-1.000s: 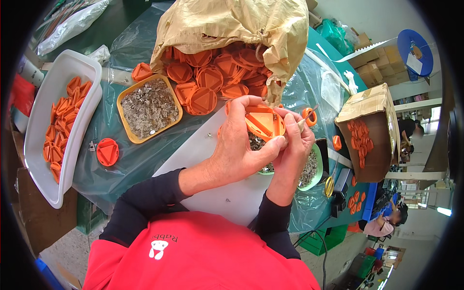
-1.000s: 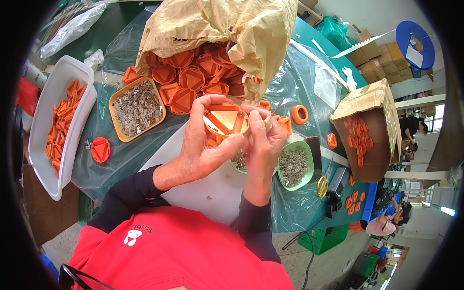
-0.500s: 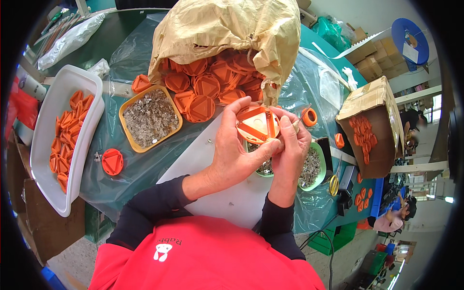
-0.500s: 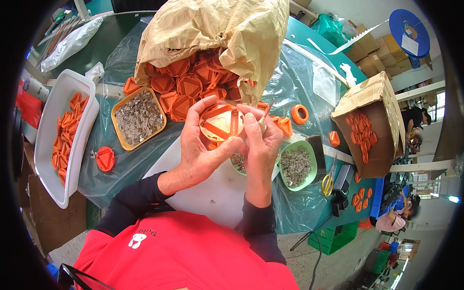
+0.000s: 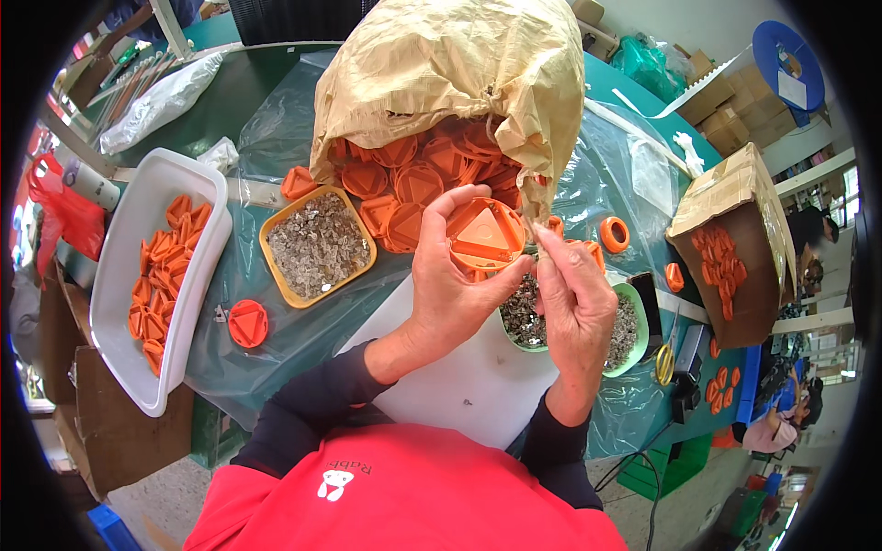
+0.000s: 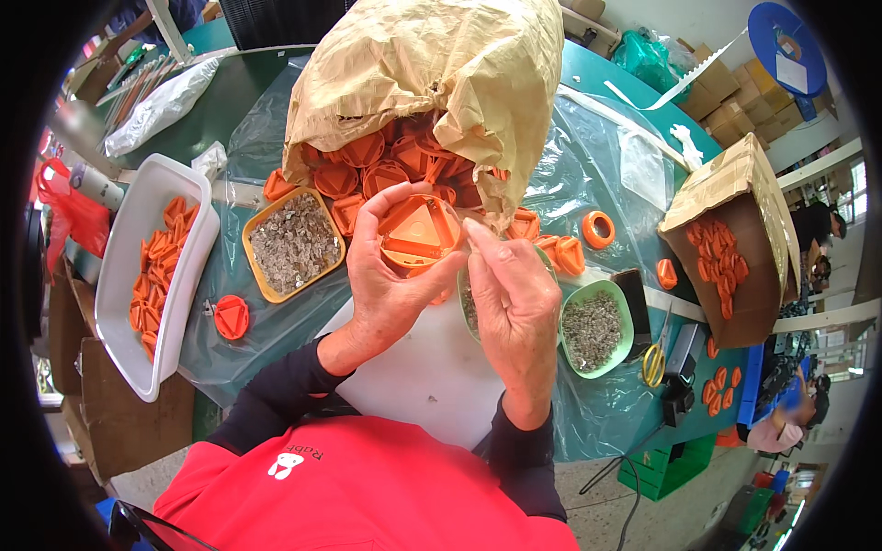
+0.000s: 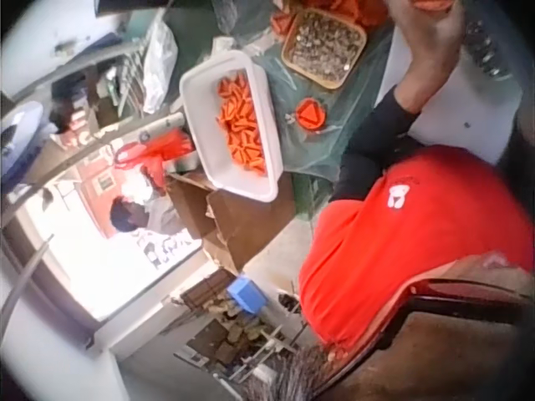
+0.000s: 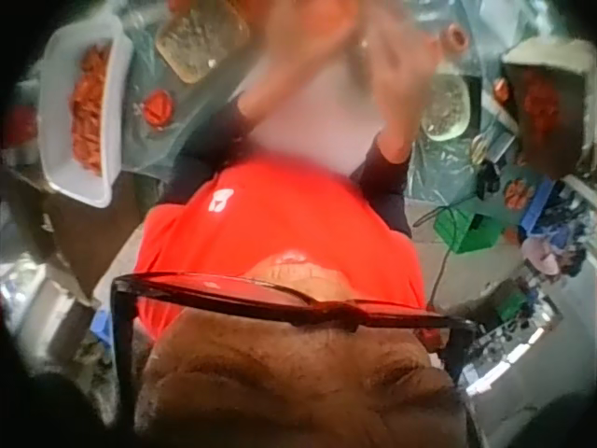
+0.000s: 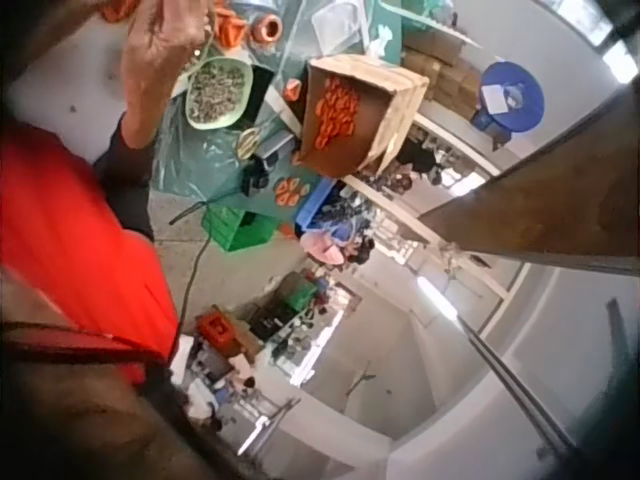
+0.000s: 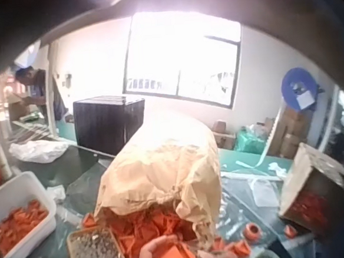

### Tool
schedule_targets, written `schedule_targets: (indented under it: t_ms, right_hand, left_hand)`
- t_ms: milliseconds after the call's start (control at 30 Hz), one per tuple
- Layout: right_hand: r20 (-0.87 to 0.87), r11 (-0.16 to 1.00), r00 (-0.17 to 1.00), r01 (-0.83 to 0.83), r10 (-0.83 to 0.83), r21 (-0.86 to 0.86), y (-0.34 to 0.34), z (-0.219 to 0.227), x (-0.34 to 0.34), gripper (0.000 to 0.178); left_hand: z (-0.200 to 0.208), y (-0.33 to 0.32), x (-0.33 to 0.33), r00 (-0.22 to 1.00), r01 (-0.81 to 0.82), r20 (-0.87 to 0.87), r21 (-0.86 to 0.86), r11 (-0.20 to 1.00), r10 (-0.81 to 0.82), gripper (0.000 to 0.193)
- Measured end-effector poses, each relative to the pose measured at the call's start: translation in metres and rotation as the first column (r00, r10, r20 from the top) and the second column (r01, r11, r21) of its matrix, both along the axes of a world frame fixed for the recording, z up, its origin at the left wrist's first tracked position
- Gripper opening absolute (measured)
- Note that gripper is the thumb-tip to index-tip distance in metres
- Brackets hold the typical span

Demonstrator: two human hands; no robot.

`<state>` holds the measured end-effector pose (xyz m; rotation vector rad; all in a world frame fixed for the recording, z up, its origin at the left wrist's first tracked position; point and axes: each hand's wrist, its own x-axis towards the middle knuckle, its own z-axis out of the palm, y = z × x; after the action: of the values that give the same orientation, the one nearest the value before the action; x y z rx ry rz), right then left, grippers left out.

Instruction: The person assembles plastic triangular housings by fitting components together by hand and securing parts inside using a small metal tool.

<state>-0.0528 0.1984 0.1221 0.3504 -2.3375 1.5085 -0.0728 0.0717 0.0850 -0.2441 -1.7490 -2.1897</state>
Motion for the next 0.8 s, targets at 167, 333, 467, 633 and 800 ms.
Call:
schedule_targets:
  t_ms: [167,333,467,633,800]
  right_hand:
    - [-0.167,0.973,0.986,0.04,-0.001,0.229,0.007,0.003,0.003,0.029]
    - [-0.108,0.988,0.994,0.052,-0.036,0.148,0.01,0.014,0.013,0.028]
    - [-0.184,0.974,0.982,0.086,-0.048,0.208,0.011,0.018,0.016,0.029]
    - [-0.228,0.958,0.973,0.104,-0.042,0.268,0.014,0.016,0.015,0.022]
    - [-0.267,0.947,0.96,0.159,-0.082,0.278,0.015,0.01,0.016,0.021]
  left_hand:
    - [-0.006,0.003,-0.001,0.998,0.016,-0.054,-0.021,1.0,-0.017,0.074]
    - [-0.004,0.0,0.004,0.991,0.079,-0.107,-0.011,0.997,-0.08,0.075]
    - [-0.002,0.001,0.006,0.977,0.183,-0.129,0.072,0.981,-0.172,0.074]
    - [-0.005,0.005,0.005,0.977,0.123,-0.164,-0.08,0.989,-0.135,0.076]
    - [-0.009,0.008,0.005,0.975,0.131,-0.17,-0.095,0.987,-0.145,0.076]
